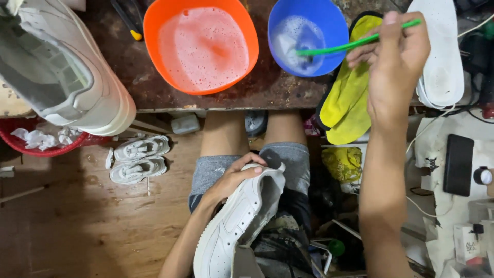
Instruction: Scrubbing the interior and edges of a white sneaker using a toothbrush and soapy water at a workbench.
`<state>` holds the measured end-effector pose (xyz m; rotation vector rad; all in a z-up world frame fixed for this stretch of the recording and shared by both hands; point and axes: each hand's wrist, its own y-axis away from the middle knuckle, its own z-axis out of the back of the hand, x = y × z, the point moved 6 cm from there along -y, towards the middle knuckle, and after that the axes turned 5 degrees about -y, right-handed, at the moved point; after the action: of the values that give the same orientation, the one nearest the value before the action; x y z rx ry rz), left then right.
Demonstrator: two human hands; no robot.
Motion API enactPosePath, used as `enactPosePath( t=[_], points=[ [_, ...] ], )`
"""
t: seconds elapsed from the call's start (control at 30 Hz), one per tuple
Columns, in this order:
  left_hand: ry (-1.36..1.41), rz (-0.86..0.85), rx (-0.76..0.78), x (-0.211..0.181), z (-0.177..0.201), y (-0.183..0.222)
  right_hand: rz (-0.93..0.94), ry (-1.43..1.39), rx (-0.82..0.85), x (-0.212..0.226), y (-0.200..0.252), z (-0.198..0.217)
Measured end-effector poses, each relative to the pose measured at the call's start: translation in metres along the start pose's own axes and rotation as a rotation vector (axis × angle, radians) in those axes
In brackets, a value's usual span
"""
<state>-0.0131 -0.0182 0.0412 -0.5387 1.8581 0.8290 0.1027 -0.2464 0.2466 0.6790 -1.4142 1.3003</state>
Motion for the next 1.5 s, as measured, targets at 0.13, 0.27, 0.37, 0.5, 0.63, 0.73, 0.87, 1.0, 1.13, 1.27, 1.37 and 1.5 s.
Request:
enactPosePath(
  t=[0.13, 0.27, 0.37, 0.5, 0.63, 0.73, 0.87, 1.0, 1.13, 1.27, 1.37, 1.5],
  points=[
    [0.01, -0.002, -0.006, 0.002, 0.001, -0.001, 0.204, -0.126, -0.247, 0.024, 0.022, 0.008],
    [-0.021, 0.026, -0.004, 0.001, -0.001, -0.001, 0.583, 0.112, -0.229, 0.05, 0.045, -0.017],
    [-0.026, 0.051, 0.006, -0.001, -0.002, -0.001, 0.544, 0.046, -0.226, 0.043, 0.049, -0.02],
    [-0.029, 0.022, 0.003, 0.001, -0.001, 0.0, 0.268, -0.249, -0.384, 0.008, 0.055, 0.011],
    [0.034, 0.063, 0.001, 0.011, -0.001, 0.002, 0.108, -0.345, -0.445, -0.02, 0.09, 0.051],
    [0.097, 0.002, 0.028, 0.013, -0.001, -0.003, 0.184, -0.531, -0.071, -0.023, 0.132, 0.059],
    [0.058, 0.015, 0.009, 0.014, 0.0, 0.0, -0.013, -0.073, -0.099, -0.027, 0.182, 0.052],
    [0.099, -0.01, 0.058, 0.005, 0.0, 0.001, -0.155, -0.106, -0.065, -0.014, 0.208, 0.014],
    [0.087, -0.001, 0.069, 0.008, 0.0, -0.001, 0.017, -0.025, 0.218, -0.023, 0.221, 0.004],
    [0.051, -0.094, 0.078, 0.005, -0.002, -0.004, -0.29, 0.15, 0.24, -0.014, 0.216, -0.019],
    [0.065, -0.097, 0.08, 0.006, -0.003, -0.002, -0.247, 0.206, 0.361, -0.016, 0.214, -0.025],
    [0.093, -0.089, 0.117, 0.006, -0.005, -0.005, -0.221, 0.15, 0.317, -0.018, 0.208, -0.021]
  ],
)
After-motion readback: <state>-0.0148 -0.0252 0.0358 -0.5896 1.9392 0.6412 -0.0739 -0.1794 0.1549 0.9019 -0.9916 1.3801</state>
